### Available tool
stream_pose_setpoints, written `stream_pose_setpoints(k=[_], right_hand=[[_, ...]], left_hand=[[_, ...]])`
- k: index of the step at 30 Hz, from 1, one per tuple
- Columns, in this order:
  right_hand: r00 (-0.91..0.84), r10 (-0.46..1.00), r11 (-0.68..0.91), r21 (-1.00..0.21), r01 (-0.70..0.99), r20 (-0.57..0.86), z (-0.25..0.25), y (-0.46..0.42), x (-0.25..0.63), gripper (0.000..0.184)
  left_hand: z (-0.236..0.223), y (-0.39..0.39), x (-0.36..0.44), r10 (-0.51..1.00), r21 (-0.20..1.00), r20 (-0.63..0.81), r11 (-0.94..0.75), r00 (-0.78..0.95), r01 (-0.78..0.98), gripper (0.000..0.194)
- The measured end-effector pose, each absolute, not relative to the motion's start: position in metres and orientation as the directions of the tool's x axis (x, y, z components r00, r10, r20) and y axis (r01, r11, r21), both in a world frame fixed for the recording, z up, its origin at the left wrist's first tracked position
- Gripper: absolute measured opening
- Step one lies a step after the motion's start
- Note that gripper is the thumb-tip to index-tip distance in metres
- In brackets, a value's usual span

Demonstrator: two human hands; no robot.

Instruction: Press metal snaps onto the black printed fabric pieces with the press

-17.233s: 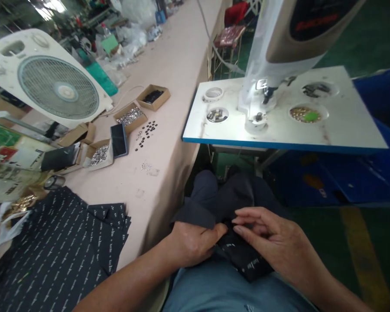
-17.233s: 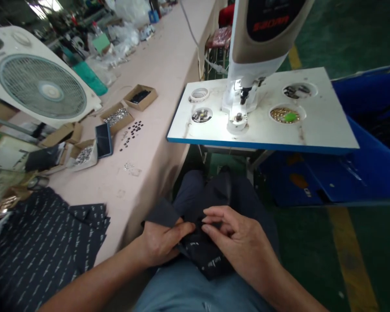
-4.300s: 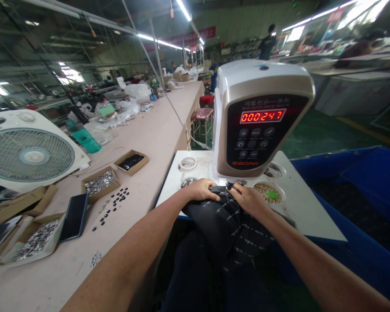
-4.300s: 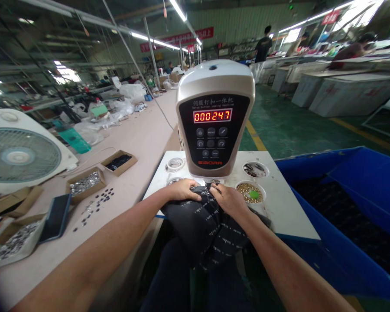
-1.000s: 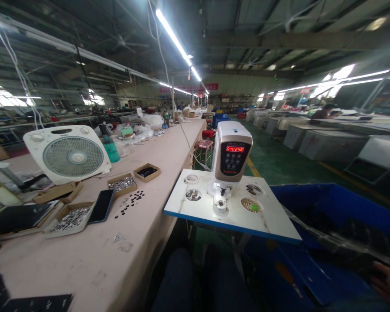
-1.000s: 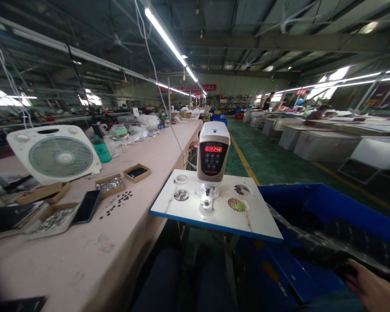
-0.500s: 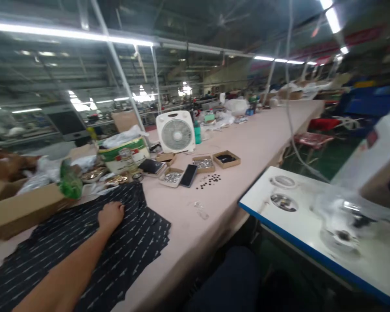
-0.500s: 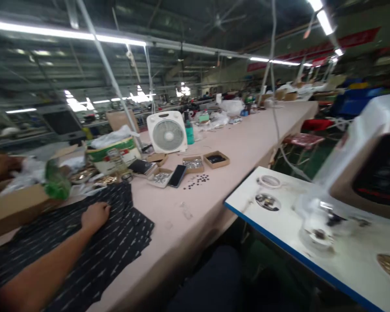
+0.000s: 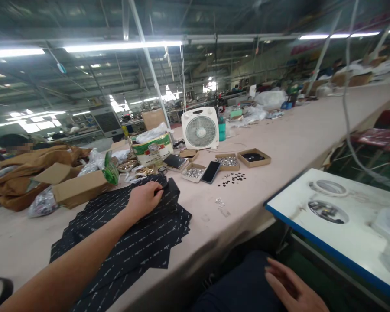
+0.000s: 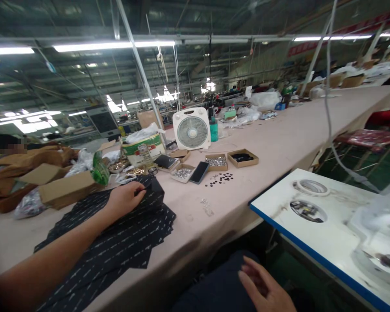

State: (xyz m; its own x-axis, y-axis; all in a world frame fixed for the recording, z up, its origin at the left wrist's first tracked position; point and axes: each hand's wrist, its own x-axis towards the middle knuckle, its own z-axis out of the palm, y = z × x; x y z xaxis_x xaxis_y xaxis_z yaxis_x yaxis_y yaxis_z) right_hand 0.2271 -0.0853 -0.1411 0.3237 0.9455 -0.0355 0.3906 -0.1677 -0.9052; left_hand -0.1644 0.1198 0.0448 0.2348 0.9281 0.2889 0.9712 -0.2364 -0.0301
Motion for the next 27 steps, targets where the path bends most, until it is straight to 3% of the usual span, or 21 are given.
stream_pose_setpoints(k=[2, 5, 8, 11, 13, 15, 20, 23, 27], right_hand=[[0.205, 0.979, -0.052, -0.954, 0.296, 0.01, -0.104, -0.059, 0.195, 0.073], [0.045, 0.991, 0.112, -0.975, 0.192, 0.123, -0.052, -0.031, 0.152, 0.091], [0.036, 0.988, 0.144, -0.977, 0.154, 0.152, -0.026, -0.023, 0.138, 0.071], [0.02, 0.988, 0.149, -0.987, 0.056, 0.15, -0.022, -0.032, 0.15, 0.048], [0.006, 0.988, 0.151, -0.988, 0.015, 0.151, -0.025, -0.042, 0.165, 0.042], [-0.001, 0.987, 0.158, -0.987, -0.002, 0.158, -0.028, -0.051, 0.181, 0.039], [-0.051, 0.981, 0.183, -0.981, -0.062, 0.186, -0.027, -0.065, 0.201, 0.029], [-0.1, 0.98, 0.169, -0.985, -0.038, 0.172, -0.022, -0.069, 0.203, 0.026], [-0.14, 0.979, 0.153, -0.988, 0.007, 0.151, -0.019, -0.074, 0.203, 0.026]], left_hand=[[0.059, 0.093, -0.127, 0.884, 0.034, 0.239, -0.422, 0.403, 0.906, 0.022], [0.071, 0.061, -0.077, 0.79, 0.232, 0.142, -0.612, 0.596, 0.756, 0.017], [0.069, 0.049, -0.047, 0.675, 0.453, 0.066, -0.676, 0.734, 0.581, 0.019], [0.058, 0.06, -0.037, 0.637, 0.725, 0.027, -0.543, 0.77, 0.424, 0.039], [0.048, 0.073, -0.035, 0.655, 0.822, 0.032, -0.447, 0.755, 0.353, 0.053], [0.036, 0.085, -0.032, 0.619, 0.839, -0.004, -0.425, 0.786, 0.339, 0.058], [0.0, 0.094, -0.017, 0.321, 0.795, -0.256, -0.466, 0.912, 0.388, 0.052], [-0.016, 0.09, -0.006, 0.197, 0.818, -0.225, -0.493, 0.954, 0.295, 0.057], [-0.026, 0.081, 0.006, 0.053, 0.887, -0.241, -0.393, 0.969, 0.243, 0.043]])
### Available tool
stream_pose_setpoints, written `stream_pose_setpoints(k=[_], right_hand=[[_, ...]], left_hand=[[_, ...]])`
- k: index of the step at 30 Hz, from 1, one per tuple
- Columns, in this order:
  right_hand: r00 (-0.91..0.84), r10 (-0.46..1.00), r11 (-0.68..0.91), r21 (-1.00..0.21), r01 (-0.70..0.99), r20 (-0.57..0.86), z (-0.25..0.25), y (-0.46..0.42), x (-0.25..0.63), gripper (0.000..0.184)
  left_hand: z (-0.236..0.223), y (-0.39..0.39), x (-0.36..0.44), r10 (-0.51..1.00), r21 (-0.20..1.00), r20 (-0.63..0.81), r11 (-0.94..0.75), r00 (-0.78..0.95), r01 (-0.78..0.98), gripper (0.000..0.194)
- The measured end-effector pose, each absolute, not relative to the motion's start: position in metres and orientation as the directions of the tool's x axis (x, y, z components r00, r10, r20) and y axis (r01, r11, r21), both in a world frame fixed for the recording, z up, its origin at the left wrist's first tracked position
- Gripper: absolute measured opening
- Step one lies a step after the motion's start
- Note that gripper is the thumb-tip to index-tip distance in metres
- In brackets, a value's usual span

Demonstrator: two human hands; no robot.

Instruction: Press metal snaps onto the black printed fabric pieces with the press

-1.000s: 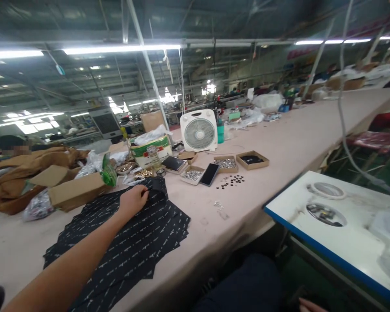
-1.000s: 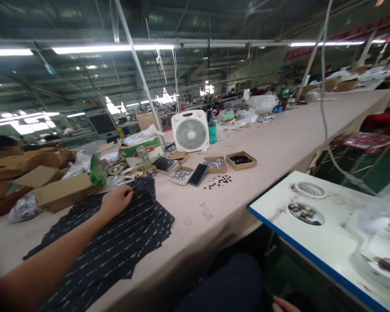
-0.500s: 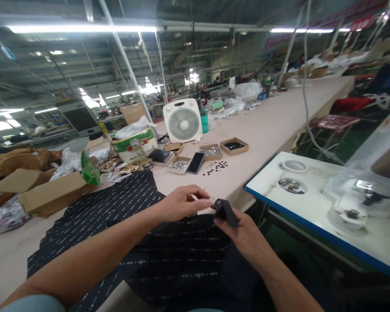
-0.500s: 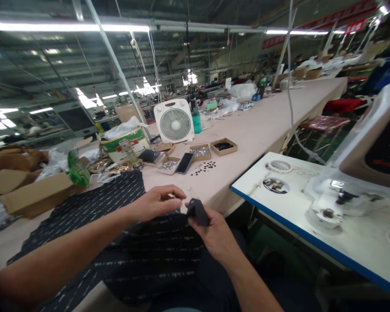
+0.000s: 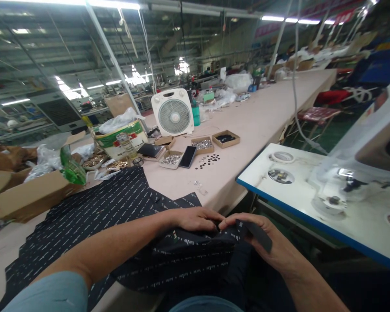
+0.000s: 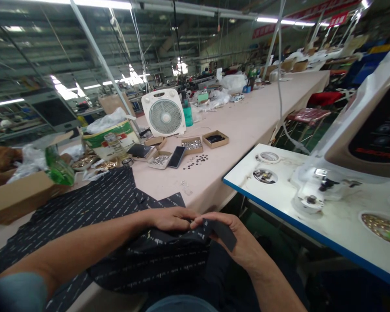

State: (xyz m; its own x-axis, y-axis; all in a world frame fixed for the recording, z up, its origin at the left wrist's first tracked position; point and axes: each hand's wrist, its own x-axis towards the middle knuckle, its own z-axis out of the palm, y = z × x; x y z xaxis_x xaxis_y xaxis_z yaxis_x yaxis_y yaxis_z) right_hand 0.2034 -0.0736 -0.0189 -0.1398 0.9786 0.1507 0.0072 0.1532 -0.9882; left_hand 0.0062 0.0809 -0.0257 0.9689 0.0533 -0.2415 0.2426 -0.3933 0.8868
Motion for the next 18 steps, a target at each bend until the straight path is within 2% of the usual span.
stream_pose_setpoints(k=[3, 5, 9, 12, 14, 15, 18], right_hand=[[-0.12, 0.991, 0.056, -0.998, -0.002, 0.056, -0.024, -0.079, 0.209, 0.029], [-0.048, 0.999, -0.019, -1.0, 0.002, -0.019, -0.031, -0.085, 0.218, 0.032], [0.189, 0.973, -0.121, -0.991, -0.058, -0.13, -0.052, -0.094, 0.243, 0.04], [0.364, 0.925, -0.099, -0.994, -0.047, -0.11, -0.063, -0.098, 0.264, 0.045], [0.462, 0.885, -0.107, -0.988, 0.108, -0.046, -0.063, -0.099, 0.276, 0.043], [0.495, 0.869, -0.145, -0.965, 0.217, -0.019, -0.061, -0.1, 0.281, 0.041], [0.56, 0.819, -0.25, -0.801, 0.544, 0.125, -0.043, -0.101, 0.284, 0.046]], left_hand=[[-0.027, 0.08, 0.01, 0.037, 0.85, -0.332, -0.421, 0.943, 0.316, 0.032], [-0.023, 0.085, 0.009, 0.08, 0.816, -0.345, -0.467, 0.935, 0.341, 0.031], [0.001, 0.1, -0.001, 0.262, 0.743, -0.278, -0.551, 0.924, 0.38, 0.039], [0.026, 0.109, -0.008, 0.303, 0.712, -0.268, -0.577, 0.914, 0.4, 0.048], [0.039, 0.113, -0.008, 0.278, 0.676, -0.318, -0.603, 0.906, 0.422, 0.054], [0.044, 0.114, -0.006, 0.259, 0.646, -0.352, -0.628, 0.899, 0.434, 0.05], [0.051, 0.112, 0.003, 0.232, 0.544, -0.412, -0.713, 0.881, 0.442, 0.023]])
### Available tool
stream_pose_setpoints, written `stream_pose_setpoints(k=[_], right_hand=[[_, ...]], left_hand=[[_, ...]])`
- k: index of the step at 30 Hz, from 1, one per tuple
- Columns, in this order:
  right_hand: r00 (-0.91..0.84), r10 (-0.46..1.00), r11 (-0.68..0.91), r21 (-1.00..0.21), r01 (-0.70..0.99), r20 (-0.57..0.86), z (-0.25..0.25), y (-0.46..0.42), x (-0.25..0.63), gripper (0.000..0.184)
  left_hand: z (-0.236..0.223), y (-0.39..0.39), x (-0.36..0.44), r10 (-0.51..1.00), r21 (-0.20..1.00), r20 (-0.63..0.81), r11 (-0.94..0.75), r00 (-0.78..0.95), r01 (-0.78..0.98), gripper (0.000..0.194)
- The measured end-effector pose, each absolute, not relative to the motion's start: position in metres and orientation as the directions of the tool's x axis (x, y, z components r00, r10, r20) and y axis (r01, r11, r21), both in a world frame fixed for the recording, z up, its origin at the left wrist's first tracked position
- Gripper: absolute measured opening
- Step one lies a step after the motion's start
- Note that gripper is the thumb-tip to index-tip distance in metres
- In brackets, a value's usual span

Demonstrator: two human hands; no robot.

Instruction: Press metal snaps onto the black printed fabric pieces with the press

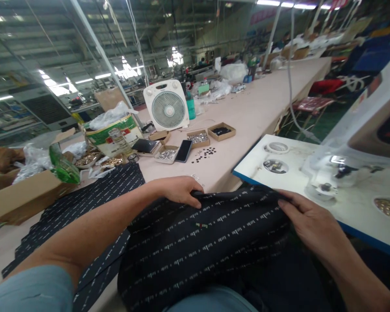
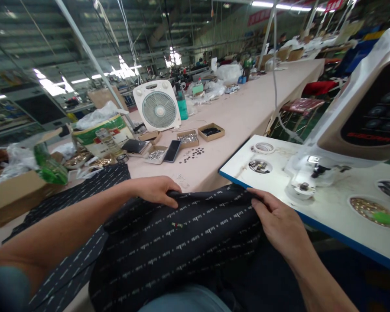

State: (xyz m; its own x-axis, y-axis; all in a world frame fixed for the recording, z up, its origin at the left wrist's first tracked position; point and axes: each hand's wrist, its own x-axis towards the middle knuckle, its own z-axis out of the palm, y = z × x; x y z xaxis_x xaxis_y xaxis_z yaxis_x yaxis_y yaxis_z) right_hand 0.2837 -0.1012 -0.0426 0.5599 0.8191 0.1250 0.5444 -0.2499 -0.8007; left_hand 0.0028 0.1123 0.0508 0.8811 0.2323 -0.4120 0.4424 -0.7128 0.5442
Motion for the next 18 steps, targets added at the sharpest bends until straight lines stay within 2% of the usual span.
stream_pose_setpoints(k=[2, 4, 6, 8, 10, 12, 14, 16, 18], right_hand=[[0.516, 0.785, -0.196, -0.652, 0.732, 0.343, -0.026, -0.102, 0.275, 0.053], [0.349, 0.758, -0.068, -0.465, 0.883, 0.551, -0.008, -0.102, 0.258, 0.058], [0.15, 0.773, 0.037, -0.28, 0.959, 0.616, 0.006, -0.098, 0.24, 0.062], [0.027, 0.833, 0.086, -0.177, 0.98, 0.553, 0.013, -0.091, 0.225, 0.067], [-0.016, 0.916, 0.108, -0.208, 0.972, 0.401, 0.014, -0.082, 0.217, 0.065], [0.006, 0.971, 0.077, -0.336, 0.939, 0.239, 0.01, -0.074, 0.216, 0.058], [0.052, 0.989, 0.016, -0.458, 0.889, 0.135, 0.005, -0.069, 0.22, 0.04], [0.08, 0.991, -0.011, -0.522, 0.853, 0.11, 0.002, -0.066, 0.226, 0.017], [0.088, 0.988, -0.005, -0.533, 0.846, 0.13, 0.002, -0.065, 0.233, 0.014]], left_hand=[[0.053, 0.109, 0.011, 0.239, 0.516, -0.387, -0.744, 0.891, 0.424, 0.02], [0.053, 0.103, 0.021, 0.244, 0.524, -0.36, -0.745, 0.9, 0.412, 0.022], [0.054, 0.097, 0.03, 0.243, 0.527, -0.346, -0.749, 0.906, 0.402, 0.023], [0.053, 0.091, 0.039, 0.244, 0.513, -0.294, -0.776, 0.924, 0.368, 0.021], [0.051, 0.086, 0.048, 0.234, 0.508, -0.182, -0.809, 0.955, 0.295, 0.017], [0.049, 0.081, 0.054, 0.234, 0.517, -0.063, -0.824, 0.97, 0.232, 0.016], [0.049, 0.076, 0.059, 0.256, 0.527, 0.018, -0.824, 0.966, 0.208, 0.016], [0.049, 0.074, 0.062, 0.285, 0.547, 0.047, -0.81, 0.957, 0.214, 0.016], [0.048, 0.074, 0.064, 0.274, 0.594, 0.035, -0.779, 0.961, 0.201, 0.017]])
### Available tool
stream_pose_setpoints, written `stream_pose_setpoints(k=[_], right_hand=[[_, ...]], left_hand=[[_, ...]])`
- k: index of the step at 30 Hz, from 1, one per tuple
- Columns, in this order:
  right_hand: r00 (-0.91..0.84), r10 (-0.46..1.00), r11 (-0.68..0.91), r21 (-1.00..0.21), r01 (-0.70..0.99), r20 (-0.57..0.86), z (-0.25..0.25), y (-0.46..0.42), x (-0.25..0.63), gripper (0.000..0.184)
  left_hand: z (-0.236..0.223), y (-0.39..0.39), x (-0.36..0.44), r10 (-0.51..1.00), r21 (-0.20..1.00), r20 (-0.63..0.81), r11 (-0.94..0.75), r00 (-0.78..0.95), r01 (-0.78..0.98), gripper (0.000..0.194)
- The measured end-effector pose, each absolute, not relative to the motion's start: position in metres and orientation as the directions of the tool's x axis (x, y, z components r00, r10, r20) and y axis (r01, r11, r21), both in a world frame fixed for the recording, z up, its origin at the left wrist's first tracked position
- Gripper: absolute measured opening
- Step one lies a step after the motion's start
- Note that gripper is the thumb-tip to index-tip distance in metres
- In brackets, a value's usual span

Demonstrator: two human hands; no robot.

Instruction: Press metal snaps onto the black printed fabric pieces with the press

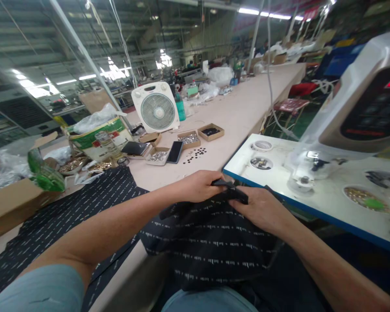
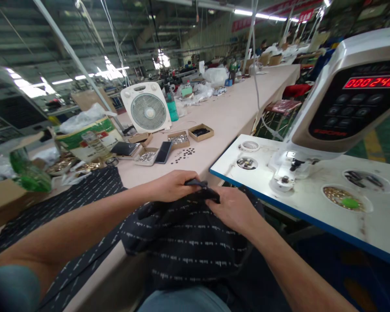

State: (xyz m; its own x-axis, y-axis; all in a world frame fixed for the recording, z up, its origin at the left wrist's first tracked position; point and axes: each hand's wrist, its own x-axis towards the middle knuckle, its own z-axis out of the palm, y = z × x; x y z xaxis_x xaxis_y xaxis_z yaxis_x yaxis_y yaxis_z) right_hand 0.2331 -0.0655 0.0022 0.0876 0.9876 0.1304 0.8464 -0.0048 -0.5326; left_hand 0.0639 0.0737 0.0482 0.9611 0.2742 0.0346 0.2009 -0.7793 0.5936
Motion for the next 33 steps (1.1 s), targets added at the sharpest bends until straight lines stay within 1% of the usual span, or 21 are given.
stream_pose_setpoints(k=[2, 4, 5, 6, 8, 11, 13, 15, 17, 20, 23, 25, 28, 30, 33], right_hand=[[0.117, 0.977, -0.012, -0.501, 0.866, 0.177, 0.006, -0.066, 0.239, 0.015], [0.15, 0.962, -0.029, -0.457, 0.889, 0.23, 0.011, -0.067, 0.242, 0.015], [0.163, 0.954, -0.038, -0.441, 0.897, 0.25, 0.014, -0.068, 0.244, 0.015], [0.178, 0.947, -0.048, -0.429, 0.902, 0.268, 0.017, -0.069, 0.244, 0.016], [0.197, 0.938, -0.065, -0.412, 0.909, 0.286, 0.02, -0.071, 0.245, 0.016], [0.16, 0.955, -0.053, -0.384, 0.922, 0.25, 0.021, -0.074, 0.244, 0.018], [0.133, 0.97, -0.051, -0.364, 0.93, 0.204, 0.02, -0.077, 0.243, 0.018], [0.143, 0.978, -0.078, -0.366, 0.927, 0.154, 0.019, -0.08, 0.243, 0.014], [0.141, 0.986, -0.092, -0.401, 0.911, 0.094, 0.018, -0.083, 0.243, 0.013], [0.084, 0.996, -0.07, -0.477, 0.876, 0.008, 0.014, -0.087, 0.248, 0.018], [0.064, 0.998, -0.049, -0.551, 0.833, 0.007, 0.007, -0.09, 0.255, 0.021], [0.053, 0.998, -0.052, -0.64, 0.767, -0.017, 0.003, -0.091, 0.259, 0.022], [0.036, 0.988, -0.138, -0.768, 0.626, -0.148, -0.002, -0.09, 0.261, 0.028], [0.049, 0.978, -0.194, -0.791, 0.581, -0.204, -0.004, -0.088, 0.261, 0.03], [0.072, 0.973, -0.217, -0.775, 0.593, -0.217, -0.007, -0.085, 0.259, 0.029]], left_hand=[[0.046, 0.076, 0.066, 0.231, 0.633, 0.001, -0.754, 0.973, 0.178, 0.026], [0.042, 0.078, 0.069, 0.194, 0.633, -0.035, -0.755, 0.98, 0.172, 0.041], [0.039, 0.079, 0.071, 0.187, 0.619, -0.06, -0.763, 0.981, 0.184, 0.042], [0.035, 0.08, 0.073, 0.193, 0.6, -0.088, -0.773, 0.977, 0.207, 0.039], [0.029, 0.08, 0.078, 0.218, 0.565, -0.132, -0.785, 0.967, 0.254, 0.024], [0.023, 0.077, 0.082, 0.233, 0.523, -0.15, -0.806, 0.961, 0.277, 0.001], [0.022, 0.074, 0.082, 0.207, 0.506, -0.142, -0.825, 0.968, 0.251, 0.006], [0.023, 0.071, 0.082, 0.181, 0.505, -0.136, -0.833, 0.974, 0.225, 0.009], [0.022, 0.068, 0.081, 0.171, 0.533, -0.145, -0.817, 0.975, 0.222, 0.009], [0.015, 0.066, 0.079, 0.161, 0.64, -0.189, -0.728, 0.969, 0.246, 0.008], [0.002, 0.064, 0.078, 0.124, 0.769, -0.219, -0.588, 0.968, 0.249, 0.009], [-0.007, 0.063, 0.077, 0.101, 0.834, -0.233, -0.49, 0.967, 0.253, 0.01], [-0.018, 0.061, 0.077, 0.065, 0.893, -0.248, -0.371, 0.966, 0.254, 0.013], [-0.022, 0.061, 0.076, 0.049, 0.914, -0.246, -0.321, 0.968, 0.249, 0.015], [-0.027, 0.063, 0.075, 0.055, 0.923, -0.252, -0.287, 0.966, 0.257, 0.017]])
